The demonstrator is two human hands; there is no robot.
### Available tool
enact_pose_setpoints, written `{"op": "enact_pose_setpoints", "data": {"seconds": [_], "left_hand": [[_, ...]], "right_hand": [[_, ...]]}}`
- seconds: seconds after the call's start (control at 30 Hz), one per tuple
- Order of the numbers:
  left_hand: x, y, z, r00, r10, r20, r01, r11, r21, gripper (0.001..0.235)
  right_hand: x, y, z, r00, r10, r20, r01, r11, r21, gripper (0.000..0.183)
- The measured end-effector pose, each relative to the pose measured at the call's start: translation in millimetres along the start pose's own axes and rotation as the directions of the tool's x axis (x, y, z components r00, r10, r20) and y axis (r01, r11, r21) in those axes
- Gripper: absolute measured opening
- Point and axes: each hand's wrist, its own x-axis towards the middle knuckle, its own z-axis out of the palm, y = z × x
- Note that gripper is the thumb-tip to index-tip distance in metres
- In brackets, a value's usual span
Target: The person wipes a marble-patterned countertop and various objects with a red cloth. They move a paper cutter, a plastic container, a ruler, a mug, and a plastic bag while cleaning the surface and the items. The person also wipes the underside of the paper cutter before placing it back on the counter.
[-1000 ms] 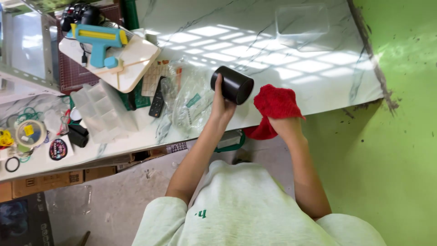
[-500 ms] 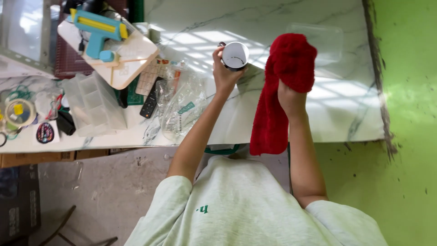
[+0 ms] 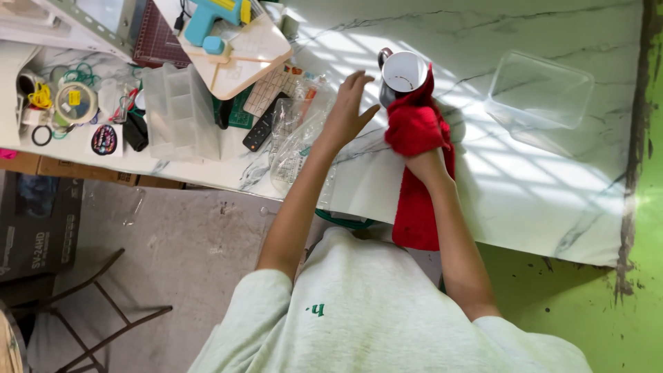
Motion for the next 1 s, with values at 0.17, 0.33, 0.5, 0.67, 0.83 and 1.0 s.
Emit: {"op": "enact_pose_setpoints", "data": {"seconds": [0.17, 0.33, 0.5, 0.67, 0.83, 1.0], "left_hand": [[-62.4, 3.4, -79.1, 0.994, -0.083, -0.076, 0.1, 0.961, 0.257, 0.05], [-114.9, -29.7, -101.4, 0.941, -0.339, -0.01, 0.322, 0.883, 0.341, 0.041], [-132.0, 15.4, -137.3, 0.952, -0.235, -0.197, 0.266, 0.952, 0.151, 0.031], [-155.1, 55.1, -190.5, 0.964, -0.128, -0.233, 0.161, 0.979, 0.128, 0.031], [-181.7, 98.4, -246.8, 0.998, 0.07, 0.005, -0.07, 0.978, 0.194, 0.033], [-217.9, 108.7, -300.0, 0.993, 0.043, -0.106, -0.025, 0.986, 0.166, 0.028]], "right_hand": [[-5.7, -18.7, 11.9, 0.947, -0.045, 0.318, 0.116, 0.971, -0.208, 0.058], [2.4, -39.4, 24.9, 0.88, 0.0, 0.475, 0.067, 0.99, -0.125, 0.058], [3.2, -101.0, 5.4, 0.753, 0.166, 0.637, 0.124, 0.915, -0.385, 0.047], [17.3, -266.1, -53.1, 0.858, 0.06, 0.51, 0.119, 0.943, -0.311, 0.027], [25.3, -374.2, -45.5, 0.767, -0.638, -0.066, 0.641, 0.766, 0.052, 0.044], [-3.7, -360.6, 5.6, 0.942, -0.334, -0.043, 0.322, 0.856, 0.404, 0.019]]}}
